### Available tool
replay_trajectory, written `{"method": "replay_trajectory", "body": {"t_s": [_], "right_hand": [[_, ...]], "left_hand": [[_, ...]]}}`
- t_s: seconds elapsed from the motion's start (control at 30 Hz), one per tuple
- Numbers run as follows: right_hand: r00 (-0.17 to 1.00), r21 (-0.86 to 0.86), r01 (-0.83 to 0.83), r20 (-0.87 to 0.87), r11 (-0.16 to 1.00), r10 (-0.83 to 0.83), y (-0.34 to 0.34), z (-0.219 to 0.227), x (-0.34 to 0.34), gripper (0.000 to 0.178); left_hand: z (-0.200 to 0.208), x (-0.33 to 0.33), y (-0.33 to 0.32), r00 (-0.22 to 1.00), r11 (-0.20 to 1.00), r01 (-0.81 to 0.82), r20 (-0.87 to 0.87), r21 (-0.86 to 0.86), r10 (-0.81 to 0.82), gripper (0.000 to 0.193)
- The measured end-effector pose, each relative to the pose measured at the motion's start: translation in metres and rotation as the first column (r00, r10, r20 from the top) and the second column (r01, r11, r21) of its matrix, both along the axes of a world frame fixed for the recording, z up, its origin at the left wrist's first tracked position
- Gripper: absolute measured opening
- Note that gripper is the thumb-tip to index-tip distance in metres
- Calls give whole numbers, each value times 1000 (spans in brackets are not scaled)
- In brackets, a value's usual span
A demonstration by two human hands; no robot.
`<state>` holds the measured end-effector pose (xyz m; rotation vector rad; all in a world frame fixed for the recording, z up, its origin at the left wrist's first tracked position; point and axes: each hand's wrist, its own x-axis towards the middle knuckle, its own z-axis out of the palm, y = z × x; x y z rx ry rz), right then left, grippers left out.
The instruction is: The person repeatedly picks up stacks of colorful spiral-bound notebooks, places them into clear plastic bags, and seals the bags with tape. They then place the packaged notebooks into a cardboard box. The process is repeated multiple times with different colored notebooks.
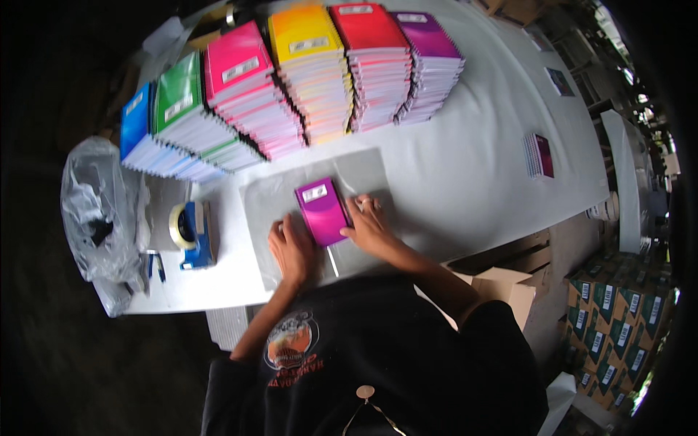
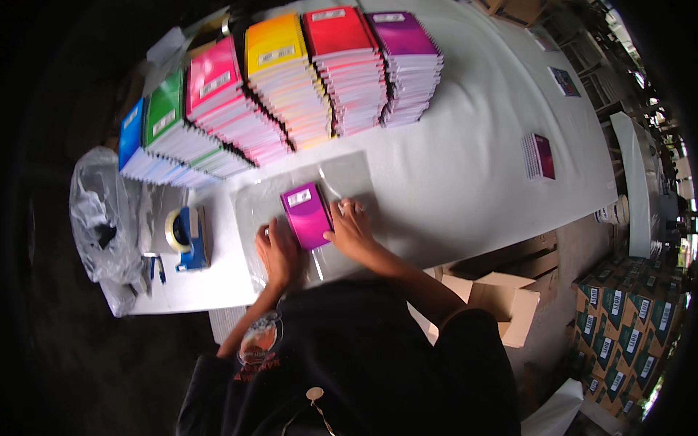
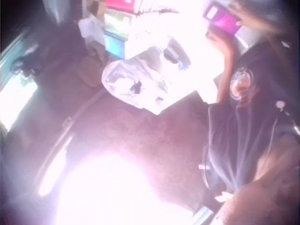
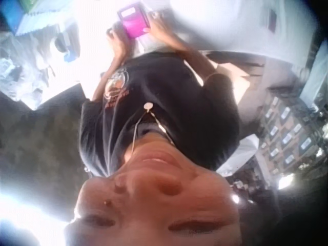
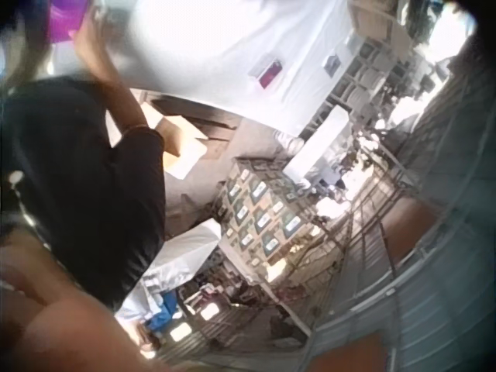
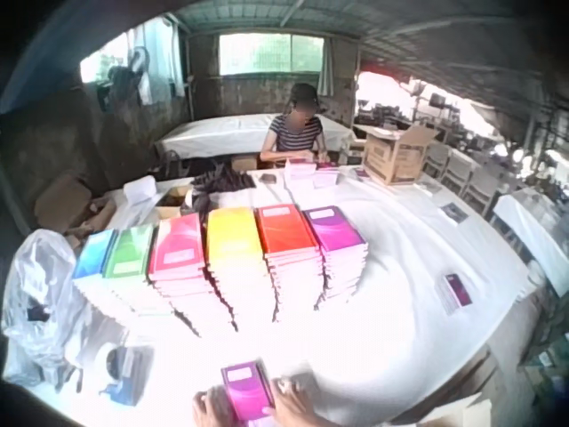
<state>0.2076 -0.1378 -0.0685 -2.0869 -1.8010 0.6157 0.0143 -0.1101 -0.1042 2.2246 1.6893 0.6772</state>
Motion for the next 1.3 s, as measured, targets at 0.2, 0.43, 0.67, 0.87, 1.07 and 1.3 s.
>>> {"method": "replay_trajectory", "body": {"t_s": [0.2,0.43,0.67,0.87,1.07,1.3], "right_hand": [[958,753,251,-103,609,-268,94,161,82,31],[923,224,359,61,906,-381,211,227,135,46],[617,426,346,-775,836,140,161,246,140,41],[422,521,292,-823,802,381,58,251,31,32],[253,244,329,-953,912,163,27,155,9,29],[930,19,219,-306,975,-203,13,-12,4,44]], "left_hand": [[105,38,45,963,922,146,161,358,-216,56],[238,127,180,911,720,403,-173,564,-374,46],[253,112,191,889,821,457,-199,342,-412,49],[292,74,87,348,950,284,910,128,-227,20],[159,14,39,486,962,104,856,-254,173,24],[84,-6,35,860,946,27,489,-323,143,27]]}}
